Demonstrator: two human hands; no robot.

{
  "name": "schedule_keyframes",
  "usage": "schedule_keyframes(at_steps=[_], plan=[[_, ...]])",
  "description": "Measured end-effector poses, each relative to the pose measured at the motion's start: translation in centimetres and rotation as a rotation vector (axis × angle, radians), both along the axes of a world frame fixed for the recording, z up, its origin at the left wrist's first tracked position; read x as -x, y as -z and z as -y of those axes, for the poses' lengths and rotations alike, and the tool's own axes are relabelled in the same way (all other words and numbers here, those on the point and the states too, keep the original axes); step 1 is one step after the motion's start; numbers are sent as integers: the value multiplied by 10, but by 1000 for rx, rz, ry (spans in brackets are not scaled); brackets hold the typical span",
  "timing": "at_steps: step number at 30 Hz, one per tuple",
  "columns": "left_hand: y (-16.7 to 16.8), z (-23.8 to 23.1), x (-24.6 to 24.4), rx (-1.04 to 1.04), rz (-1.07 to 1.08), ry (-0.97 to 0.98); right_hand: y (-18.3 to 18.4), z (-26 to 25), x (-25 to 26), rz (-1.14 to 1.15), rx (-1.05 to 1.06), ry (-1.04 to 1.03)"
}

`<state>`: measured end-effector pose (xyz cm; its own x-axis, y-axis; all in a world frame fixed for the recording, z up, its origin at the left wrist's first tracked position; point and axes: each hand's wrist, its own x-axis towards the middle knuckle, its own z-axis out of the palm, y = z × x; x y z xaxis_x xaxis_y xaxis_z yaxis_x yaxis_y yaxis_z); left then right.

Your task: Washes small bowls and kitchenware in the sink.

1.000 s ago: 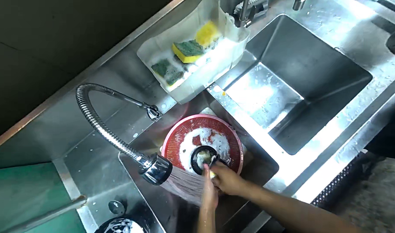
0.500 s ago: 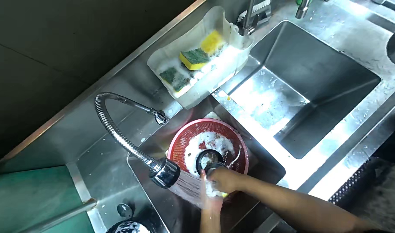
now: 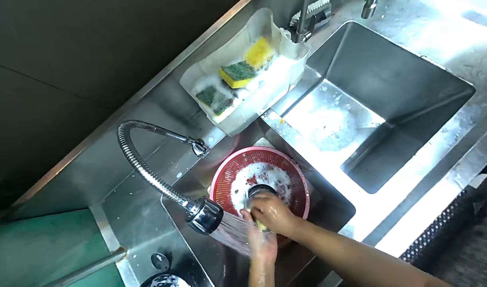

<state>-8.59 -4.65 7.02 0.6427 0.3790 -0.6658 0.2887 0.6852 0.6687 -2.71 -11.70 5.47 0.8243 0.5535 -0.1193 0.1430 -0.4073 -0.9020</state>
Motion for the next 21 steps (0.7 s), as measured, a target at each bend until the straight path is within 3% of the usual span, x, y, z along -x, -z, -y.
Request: schedule_keyframes(at_steps=[2, 4, 6, 8, 10, 13, 14, 16, 19, 21], plan=[[-1, 6, 0, -85, -41, 21, 11, -8, 6, 164, 119, 240], [0, 5, -5, -144, -63, 69, 9, -12, 6, 56, 119, 356], [-4, -6, -4, -114, -87, 136, 1, -3, 10, -143, -3, 160], [-9, -24, -1, -43, -150, 170, 1, 5, 16, -122, -165, -139], [-12, -34, -1, 3, -211, 183, 5, 5, 14, 137, -217, -256], [-9, -33, -1, -33, -162, 117, 7, 3, 0, 493, 25, -275], [-6, -33, 0, -89, -67, 128, 6, 3, -2, 454, 145, -259], [2, -32, 2, -228, 68, 146, 2, 0, 3, 133, 272, -232], [12, -24, 5, -376, -24, 45, -3, 5, 13, -242, 98, -217], [23, -25, 14, -374, -101, -18, -12, 17, 25, -176, -12, -242]])
